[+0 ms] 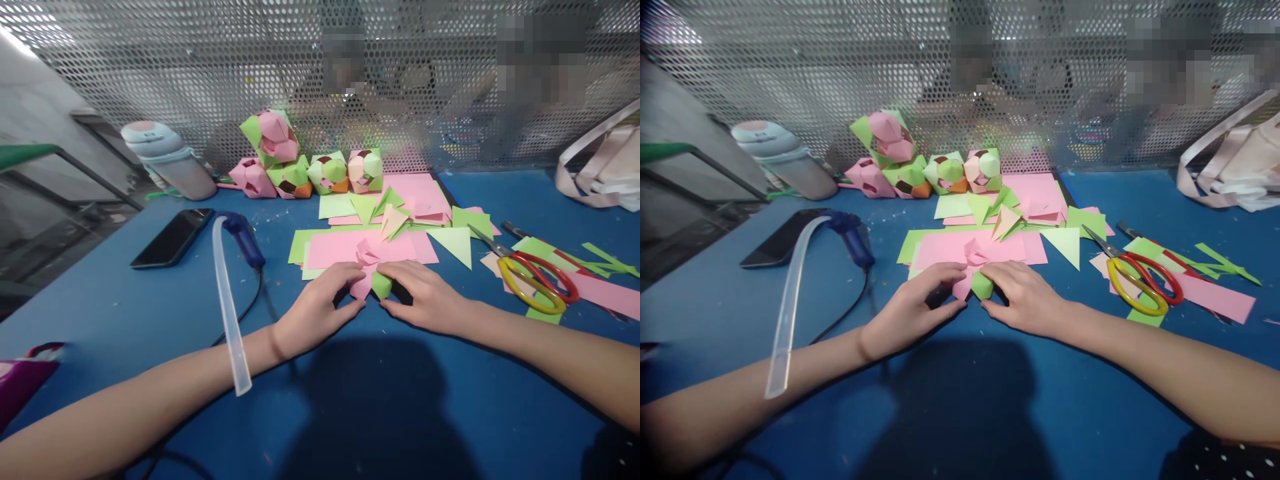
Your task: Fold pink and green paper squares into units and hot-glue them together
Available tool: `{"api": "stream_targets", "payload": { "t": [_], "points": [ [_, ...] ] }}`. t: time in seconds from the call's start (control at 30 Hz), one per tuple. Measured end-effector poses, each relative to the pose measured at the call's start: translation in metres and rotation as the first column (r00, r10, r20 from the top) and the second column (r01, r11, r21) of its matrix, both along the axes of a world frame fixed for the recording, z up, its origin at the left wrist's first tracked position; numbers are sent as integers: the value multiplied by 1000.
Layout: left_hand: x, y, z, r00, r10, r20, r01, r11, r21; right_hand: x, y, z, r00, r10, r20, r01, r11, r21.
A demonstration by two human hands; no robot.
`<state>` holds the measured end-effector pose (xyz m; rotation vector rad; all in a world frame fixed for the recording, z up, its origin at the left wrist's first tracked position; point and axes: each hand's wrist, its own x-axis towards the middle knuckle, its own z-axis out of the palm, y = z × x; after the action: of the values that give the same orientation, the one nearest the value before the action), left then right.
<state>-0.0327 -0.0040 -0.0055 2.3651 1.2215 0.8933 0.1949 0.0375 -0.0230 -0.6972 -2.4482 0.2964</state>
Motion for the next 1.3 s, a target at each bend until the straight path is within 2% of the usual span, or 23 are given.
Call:
{"api": "stream_targets", "payload": {
  "t": [0.3,0.47,0.67,0.83,1.0,1.1,1.2,1.3],
  "points": [
    [0,-4,-2,1000,-4,-17,7,991,136,-4,-9,8,1000,-3,-29,5,998,68],
    [1,-2,-2,998,-48,-37,51,995,83,-3,-10,7,998,-38,52,35,997,68],
    [1,-2,0,999,-38,-11,38,999,31,-3,-10,9,994,-59,87,55,997,55],
    [-1,-2,6,999,-18,50,17,1000,16,0,-7,11,998,-59,4,59,998,-27],
    [-5,19,9,996,71,46,-78,985,151,2,4,10,983,-131,-131,113,984,-136],
    [-8,38,2,996,47,-74,-28,969,246,1,5,10,983,-121,-135,98,981,-170],
    [-13,48,-8,991,33,-130,1,967,255,-1,3,12,994,-57,-94,46,992,-120],
    [-17,50,-12,997,38,-67,-18,960,279,-2,0,12,999,18,-29,-20,998,-54]
  ]
}}
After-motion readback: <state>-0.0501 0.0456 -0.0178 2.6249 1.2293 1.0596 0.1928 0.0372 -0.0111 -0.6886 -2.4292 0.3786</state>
